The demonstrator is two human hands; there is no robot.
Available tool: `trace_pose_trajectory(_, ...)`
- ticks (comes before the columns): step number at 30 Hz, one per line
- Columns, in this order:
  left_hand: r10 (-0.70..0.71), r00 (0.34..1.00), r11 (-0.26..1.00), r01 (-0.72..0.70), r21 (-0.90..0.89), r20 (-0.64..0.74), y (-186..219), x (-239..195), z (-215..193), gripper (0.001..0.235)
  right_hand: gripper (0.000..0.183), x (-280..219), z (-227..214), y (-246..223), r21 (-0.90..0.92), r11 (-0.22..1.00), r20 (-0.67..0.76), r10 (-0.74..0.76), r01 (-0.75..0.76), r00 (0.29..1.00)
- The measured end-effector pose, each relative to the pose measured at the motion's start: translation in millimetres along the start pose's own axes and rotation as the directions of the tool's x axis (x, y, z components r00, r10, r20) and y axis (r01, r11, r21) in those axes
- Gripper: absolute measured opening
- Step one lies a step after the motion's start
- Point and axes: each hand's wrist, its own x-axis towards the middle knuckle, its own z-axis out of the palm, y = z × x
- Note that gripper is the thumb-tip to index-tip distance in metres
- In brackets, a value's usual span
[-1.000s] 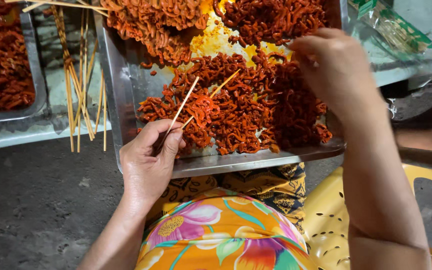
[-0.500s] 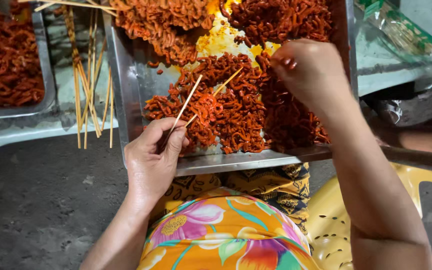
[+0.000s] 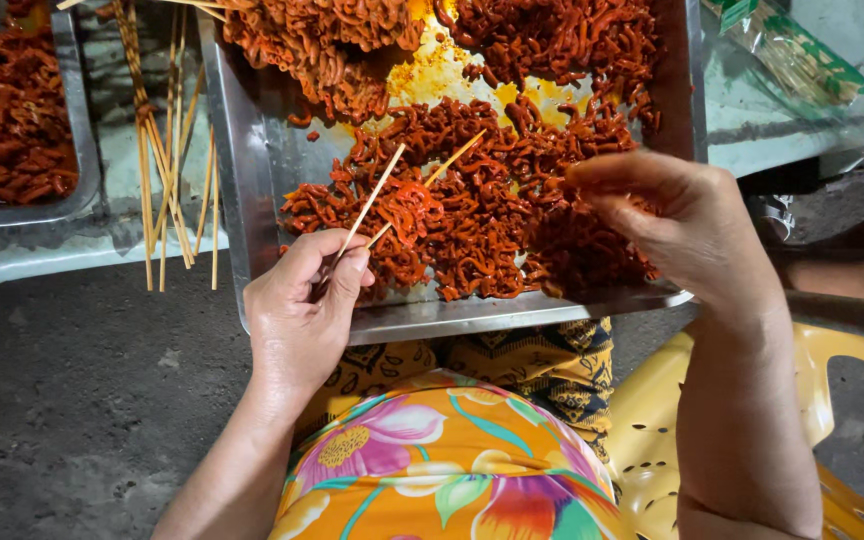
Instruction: The person is skewering pieces of red, seasoned food onto wooden sticks from a metal tray.
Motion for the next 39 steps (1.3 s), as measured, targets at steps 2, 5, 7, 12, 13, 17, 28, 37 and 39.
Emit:
trace_pose_trajectory(2,0.004,1.0,1.0,-0.004,0.012,-0.004,0.3,0.0,0.1,0.014,0.021,2.2,-5.9,-0.9,-0.275,0.941,0.081,-0.18,0.196,0.98)
trace_pose_trajectory(5,0.006,1.0,0.999,-0.006,0.035,-0.005,0.7,0.9,1.4,0.014,0.018,18.1,0.4,7.4,-0.416,0.891,-0.085,-0.237,0.182,0.968)
trace_pose_trajectory(7,-0.009,1.0,0.999,0.009,0.036,-0.009,1.3,1.0,3.1,0.013,0.013,35.1,5.3,16.5,-0.506,0.835,-0.119,-0.316,0.216,0.941)
trace_pose_trajectory(12,-0.036,0.999,0.999,0.036,0.009,-0.022,2.8,1.1,3.0,0.013,0.016,75.7,23.4,33.5,-0.618,0.742,-0.082,-0.389,0.259,0.918)
trace_pose_trajectory(13,-0.045,0.999,0.999,0.045,-0.001,-0.021,3.3,1.3,2.8,0.013,0.02,80.2,30.3,35.2,-0.65,0.723,-0.092,-0.381,0.234,0.92)
trace_pose_trajectory(17,-0.049,0.999,0.999,0.049,0.008,-0.012,3.9,0.4,1.1,0.015,0.014,86.0,40.3,40.5,-0.646,0.74,-0.111,-0.334,0.188,0.936)
trace_pose_trajectory(28,-0.038,0.999,0.999,0.038,-0.001,-0.024,3.1,1.2,1.7,0.013,0.016,60.7,21.4,9.1,-0.241,0.97,-0.103,-0.047,0.021,0.994)
trace_pose_trajectory(37,0.008,1.0,1.0,-0.008,-0.02,0.007,-0.3,1.8,2.1,0.016,0.024,7.4,35.5,11.6,0.491,0.867,-0.058,0.129,-0.085,0.99)
trace_pose_trajectory(39,0.017,1.0,0.999,-0.016,-0.04,0.009,0.4,-1.0,0.3,0.017,0.024,2.6,43.0,13.8,0.472,0.878,-0.066,0.123,-0.077,0.99)
